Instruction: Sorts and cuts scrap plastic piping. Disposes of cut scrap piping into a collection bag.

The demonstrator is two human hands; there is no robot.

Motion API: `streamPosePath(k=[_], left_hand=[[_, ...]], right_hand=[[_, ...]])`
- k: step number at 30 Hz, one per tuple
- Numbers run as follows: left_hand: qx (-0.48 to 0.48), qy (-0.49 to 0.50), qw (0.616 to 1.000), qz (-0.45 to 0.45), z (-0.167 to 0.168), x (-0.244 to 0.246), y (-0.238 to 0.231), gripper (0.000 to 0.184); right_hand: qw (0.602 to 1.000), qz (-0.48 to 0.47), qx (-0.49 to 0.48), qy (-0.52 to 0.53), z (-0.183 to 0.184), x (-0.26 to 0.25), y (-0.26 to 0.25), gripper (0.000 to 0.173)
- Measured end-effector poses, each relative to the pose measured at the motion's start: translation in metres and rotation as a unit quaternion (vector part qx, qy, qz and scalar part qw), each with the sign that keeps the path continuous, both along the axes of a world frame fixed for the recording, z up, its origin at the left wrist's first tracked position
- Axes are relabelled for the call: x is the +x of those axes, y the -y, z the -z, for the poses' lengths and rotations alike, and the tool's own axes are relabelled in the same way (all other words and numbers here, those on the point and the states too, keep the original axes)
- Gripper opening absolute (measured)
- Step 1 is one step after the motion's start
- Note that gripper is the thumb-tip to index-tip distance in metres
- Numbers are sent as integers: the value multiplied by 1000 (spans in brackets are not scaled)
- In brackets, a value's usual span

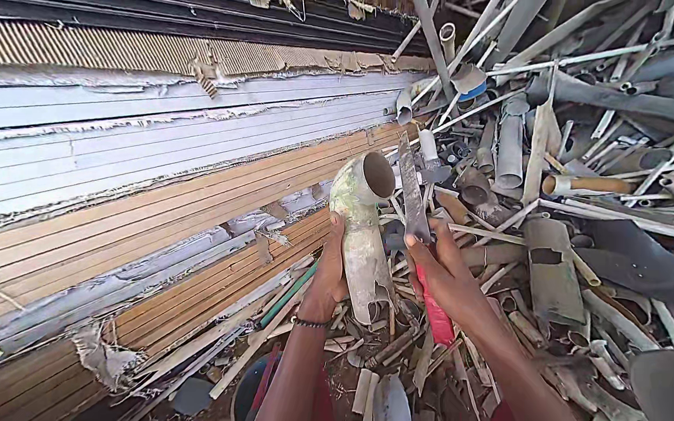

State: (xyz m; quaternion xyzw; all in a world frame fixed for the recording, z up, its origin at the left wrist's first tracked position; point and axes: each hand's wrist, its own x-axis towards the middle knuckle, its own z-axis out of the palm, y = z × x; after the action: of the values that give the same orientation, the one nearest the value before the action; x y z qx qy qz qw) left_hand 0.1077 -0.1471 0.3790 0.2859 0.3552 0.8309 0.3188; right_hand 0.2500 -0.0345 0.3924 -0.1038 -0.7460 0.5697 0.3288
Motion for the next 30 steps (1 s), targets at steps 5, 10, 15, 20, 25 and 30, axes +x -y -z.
streamPosePath(k=[5, 10, 15, 20, 25, 30], left_hand=[[-32, 59, 998, -11, 30, -30, 0, 74], [-70, 52, 996, -2, 59, -52, -1, 53], [-83, 72, 987, 120, 85, -57, 2, 47], [-144, 116, 976, 117, 94, -47, -11, 55], [-198, 124, 971, 59, 103, -60, -17, 59], [-200, 149, 962, 111, 106, -60, -20, 68]], right_hand=[[954, 108, 275, -48, 71, -17, -14, 41], [884, 119, 451, -35, 89, -31, -28, 41], [877, 132, 462, 25, 91, -40, -37, 44], [902, 130, 393, 127, 100, -50, -31, 46], [845, 78, 486, 210, 102, -51, -19, 51], [839, 156, 479, 205, 100, -67, -40, 47]])
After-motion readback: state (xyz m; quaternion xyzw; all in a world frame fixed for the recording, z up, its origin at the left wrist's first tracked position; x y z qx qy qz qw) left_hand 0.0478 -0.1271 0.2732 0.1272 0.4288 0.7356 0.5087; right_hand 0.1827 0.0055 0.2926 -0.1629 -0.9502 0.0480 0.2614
